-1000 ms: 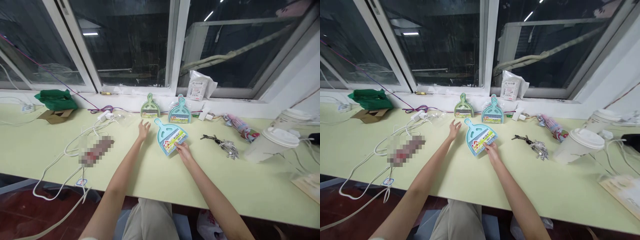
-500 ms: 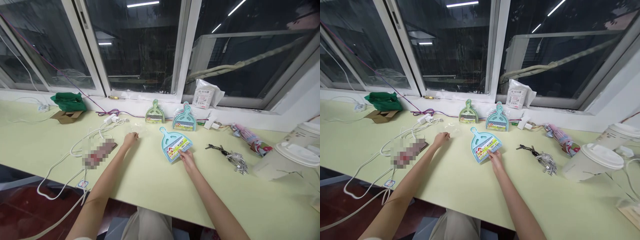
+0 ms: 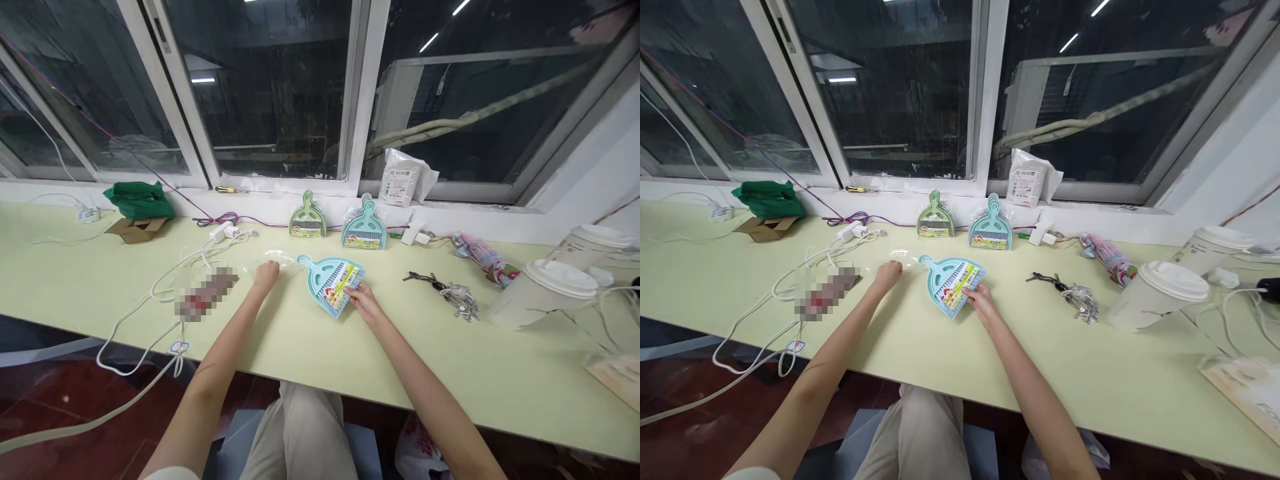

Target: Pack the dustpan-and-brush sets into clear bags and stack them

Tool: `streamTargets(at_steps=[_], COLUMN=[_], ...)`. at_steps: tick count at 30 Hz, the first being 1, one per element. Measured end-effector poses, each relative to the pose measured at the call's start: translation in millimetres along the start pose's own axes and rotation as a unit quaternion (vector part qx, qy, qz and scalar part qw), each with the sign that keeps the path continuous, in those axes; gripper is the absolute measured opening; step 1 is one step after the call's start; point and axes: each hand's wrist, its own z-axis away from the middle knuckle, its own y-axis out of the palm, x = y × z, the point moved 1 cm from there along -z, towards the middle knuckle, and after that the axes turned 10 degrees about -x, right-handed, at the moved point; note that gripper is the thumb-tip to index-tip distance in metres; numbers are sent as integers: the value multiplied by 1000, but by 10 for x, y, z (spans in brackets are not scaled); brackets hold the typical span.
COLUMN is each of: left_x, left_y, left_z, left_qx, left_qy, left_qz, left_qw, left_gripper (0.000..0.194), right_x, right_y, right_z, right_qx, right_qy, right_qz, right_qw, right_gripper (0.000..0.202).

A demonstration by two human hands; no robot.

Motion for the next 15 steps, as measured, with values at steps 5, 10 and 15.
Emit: streamTargets(at_steps=[5, 10, 15], left_x=[-381, -495, -715], left_y=[18, -29, -53], left_z=[12, 38, 141], left_qx=[-11, -41, -91], left_qy=[27, 15, 55], left_qz=[42, 47, 50], left_qw=[999, 998, 993], left_gripper=[19, 29, 31], right_x=[62, 162, 168], right_y=[-56, -178, -103], right_z=[-13, -64, 11], right_qx=[34, -36, -31], right_qy=[25, 16, -10], right_qz=[48, 53, 45], right_qw=[998, 998, 998], right_gripper=[30, 31, 32])
